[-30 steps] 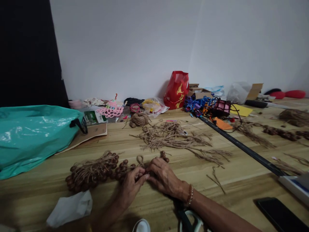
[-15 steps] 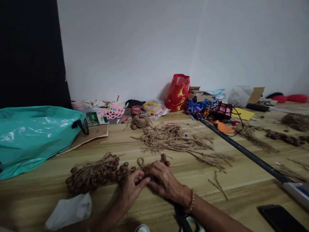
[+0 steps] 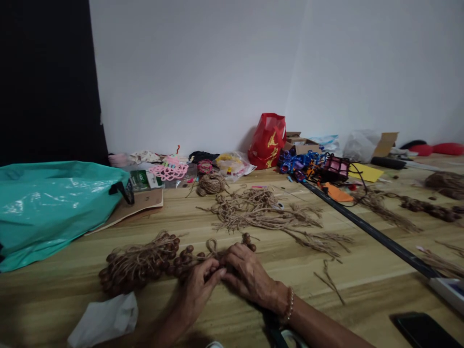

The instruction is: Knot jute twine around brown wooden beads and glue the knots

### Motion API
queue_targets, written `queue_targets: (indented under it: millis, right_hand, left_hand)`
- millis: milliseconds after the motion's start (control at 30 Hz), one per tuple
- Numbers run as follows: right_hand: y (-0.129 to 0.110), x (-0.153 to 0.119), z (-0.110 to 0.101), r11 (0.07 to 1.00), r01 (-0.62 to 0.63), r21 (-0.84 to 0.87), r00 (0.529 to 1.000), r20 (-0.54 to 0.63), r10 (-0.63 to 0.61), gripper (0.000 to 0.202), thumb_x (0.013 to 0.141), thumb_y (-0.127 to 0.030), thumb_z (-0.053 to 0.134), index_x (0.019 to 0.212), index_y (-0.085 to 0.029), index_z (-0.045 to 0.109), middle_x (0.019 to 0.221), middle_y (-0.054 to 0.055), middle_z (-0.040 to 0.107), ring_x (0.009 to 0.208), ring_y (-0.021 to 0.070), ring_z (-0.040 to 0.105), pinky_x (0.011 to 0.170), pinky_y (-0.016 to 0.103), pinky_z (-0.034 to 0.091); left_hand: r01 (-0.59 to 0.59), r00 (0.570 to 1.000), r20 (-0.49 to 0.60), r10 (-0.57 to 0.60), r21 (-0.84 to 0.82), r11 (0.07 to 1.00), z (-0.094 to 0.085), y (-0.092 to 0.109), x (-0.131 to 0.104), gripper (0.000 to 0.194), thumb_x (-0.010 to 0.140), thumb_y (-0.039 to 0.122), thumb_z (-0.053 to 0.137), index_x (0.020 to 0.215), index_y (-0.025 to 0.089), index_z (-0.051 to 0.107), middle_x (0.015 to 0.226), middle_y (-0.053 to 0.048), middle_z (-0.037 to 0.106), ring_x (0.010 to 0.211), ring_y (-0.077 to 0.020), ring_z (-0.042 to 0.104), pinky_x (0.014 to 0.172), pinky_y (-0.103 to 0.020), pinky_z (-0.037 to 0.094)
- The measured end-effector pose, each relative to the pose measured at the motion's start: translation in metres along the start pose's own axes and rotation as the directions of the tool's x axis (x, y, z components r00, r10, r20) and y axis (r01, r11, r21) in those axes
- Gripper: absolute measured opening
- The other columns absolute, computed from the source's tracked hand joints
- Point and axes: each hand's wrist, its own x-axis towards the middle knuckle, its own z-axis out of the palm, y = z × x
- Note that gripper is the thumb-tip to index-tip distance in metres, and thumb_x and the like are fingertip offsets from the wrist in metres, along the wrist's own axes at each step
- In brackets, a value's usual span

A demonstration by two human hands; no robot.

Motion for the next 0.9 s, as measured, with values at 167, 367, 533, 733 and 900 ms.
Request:
queue_targets:
  millis: [167,367,533,733,900]
  right_hand:
    - [-0.005,0.001,-0.004,0.998,-0.034,0.053,0.999,0.026,0.033,0.013,0.094,-0.027,0.054,0.102,-0.018,0.058,0.096,0.007,0.059,0.089,0.0217,0.051,0.079,0.033,0.042]
    - [-0.003,0.000,-0.002,0.998,-0.015,0.060,1.000,0.004,0.015,0.010,0.093,-0.024,0.055,0.100,-0.018,0.059,0.093,0.007,0.060,0.087,0.0213,0.051,0.077,0.033,0.041]
    - [0.000,-0.001,0.000,0.997,-0.030,0.069,0.999,-0.017,0.031,0.008,0.091,-0.024,0.057,0.097,-0.018,0.058,0.092,0.007,0.060,0.087,0.0215,0.051,0.078,0.033,0.042]
    - [-0.003,0.000,-0.002,0.997,-0.041,0.068,0.999,0.038,0.038,0.012,0.091,-0.022,0.058,0.103,-0.019,0.058,0.096,0.006,0.060,0.090,0.0212,0.052,0.080,0.033,0.042]
    - [-0.001,-0.001,0.000,0.999,-0.021,0.038,1.000,-0.002,0.021,0.008,0.091,-0.022,0.056,0.099,-0.018,0.057,0.093,0.007,0.060,0.086,0.0216,0.051,0.077,0.033,0.041]
  left_hand:
    - [-0.001,1.000,-0.024,0.002,0.044,0.999,-0.002,0.007,-0.001,0.028,0.079,0.044,0.055,0.064,0.019,0.057,0.065,-0.001,0.060,0.066,-0.0192,0.057,0.064,-0.028,0.045]
    - [0.000,0.999,-0.035,0.000,0.008,1.000,0.000,-0.002,0.000,0.031,0.079,0.049,0.057,0.072,0.019,0.063,0.066,-0.002,0.064,0.066,-0.0198,0.059,0.061,-0.026,0.046]
    - [-0.007,0.999,-0.046,0.008,0.031,1.000,0.002,-0.006,-0.001,0.035,0.082,0.051,0.053,0.073,0.019,0.065,0.066,-0.002,0.065,0.065,-0.0193,0.059,0.058,-0.025,0.046]
    - [-0.004,0.996,-0.086,0.009,0.066,0.998,0.001,-0.002,-0.001,0.033,0.079,0.051,0.057,0.070,0.020,0.064,0.067,-0.003,0.065,0.067,-0.0195,0.060,0.059,-0.025,0.047]
    - [-0.007,0.998,-0.063,0.009,0.038,0.999,0.001,-0.002,-0.001,0.032,0.081,0.049,0.054,0.078,0.019,0.066,0.069,-0.003,0.067,0.066,-0.0194,0.061,0.059,-0.026,0.048]
